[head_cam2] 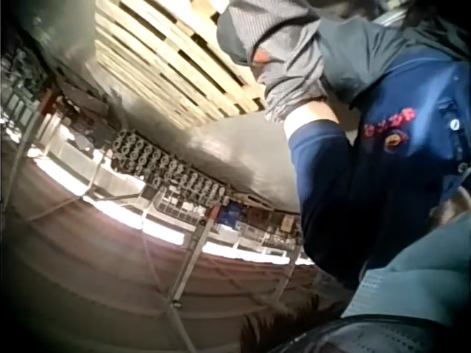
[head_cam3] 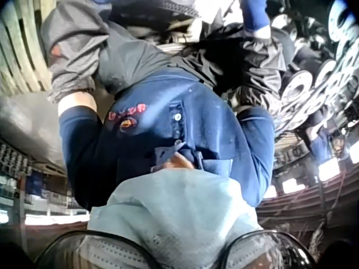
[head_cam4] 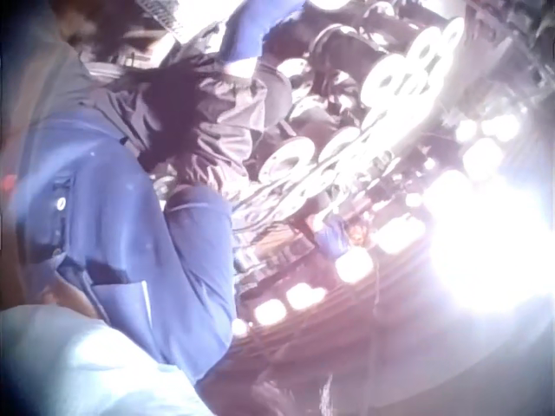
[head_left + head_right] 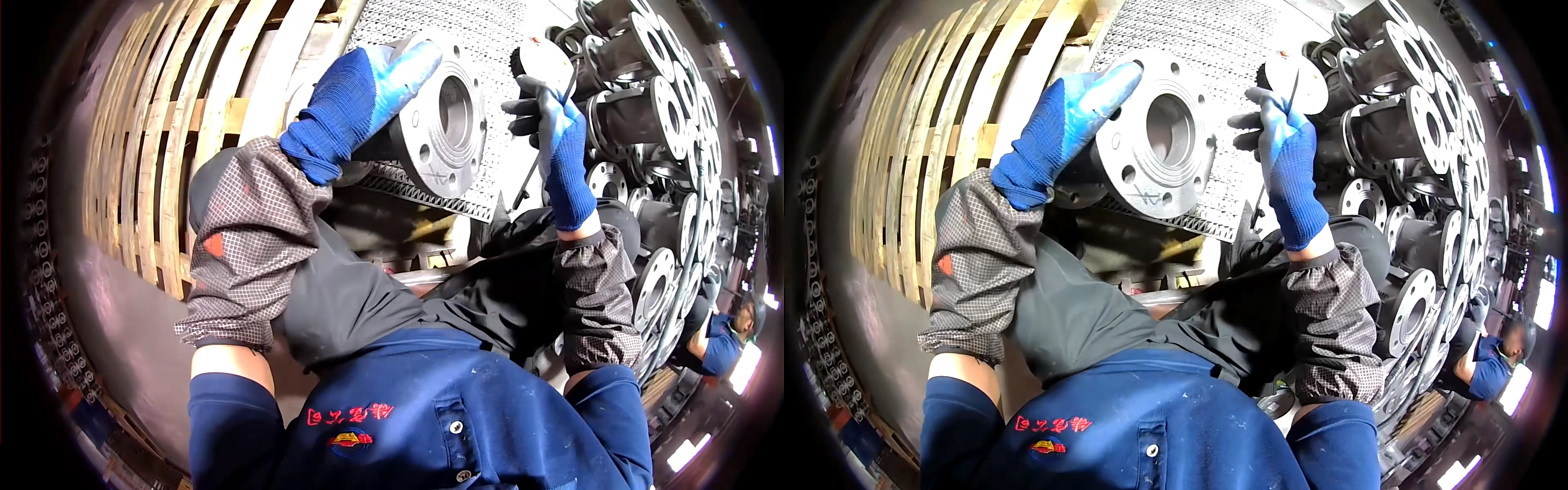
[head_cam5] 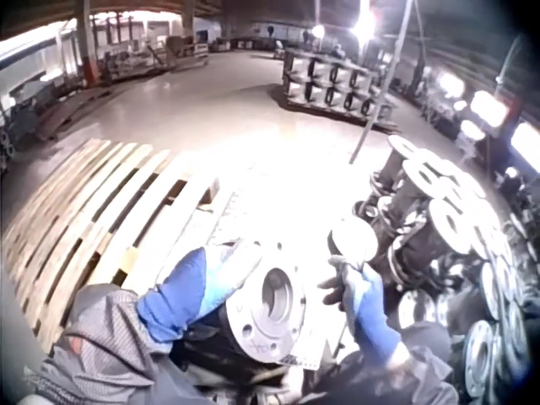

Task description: The person holds a metal pipe fitting and uses a small tool to scrape and clean the interior and exterior surfaces. The person turns the part over several times to reach different areas and moves it onto a wooden pallet when finished.

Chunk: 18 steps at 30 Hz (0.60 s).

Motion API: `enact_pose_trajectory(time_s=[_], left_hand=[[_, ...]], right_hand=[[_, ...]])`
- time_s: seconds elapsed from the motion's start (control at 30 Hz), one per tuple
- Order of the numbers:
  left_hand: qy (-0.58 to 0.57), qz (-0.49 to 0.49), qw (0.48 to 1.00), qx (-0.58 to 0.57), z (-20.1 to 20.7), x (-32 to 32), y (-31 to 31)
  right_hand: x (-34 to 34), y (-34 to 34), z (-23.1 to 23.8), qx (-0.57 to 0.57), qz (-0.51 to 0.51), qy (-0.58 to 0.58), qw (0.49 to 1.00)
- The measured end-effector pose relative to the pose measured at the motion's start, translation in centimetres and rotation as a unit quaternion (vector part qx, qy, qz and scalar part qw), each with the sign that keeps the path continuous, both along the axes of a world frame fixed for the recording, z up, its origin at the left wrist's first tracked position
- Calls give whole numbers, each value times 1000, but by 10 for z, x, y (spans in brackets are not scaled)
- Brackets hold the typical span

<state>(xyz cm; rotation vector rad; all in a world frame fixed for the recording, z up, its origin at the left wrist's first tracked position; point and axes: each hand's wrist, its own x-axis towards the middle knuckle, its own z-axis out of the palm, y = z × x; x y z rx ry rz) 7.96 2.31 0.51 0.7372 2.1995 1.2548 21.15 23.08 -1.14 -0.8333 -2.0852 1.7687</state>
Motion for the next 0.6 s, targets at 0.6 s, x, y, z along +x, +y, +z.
enact_pose_trajectory(time_s=[0.6], left_hand=[[-95, 275, 950, 115, -16, -55, -44]], right_hand=[[15, -10, -43, -7, 22, 89, 996]])
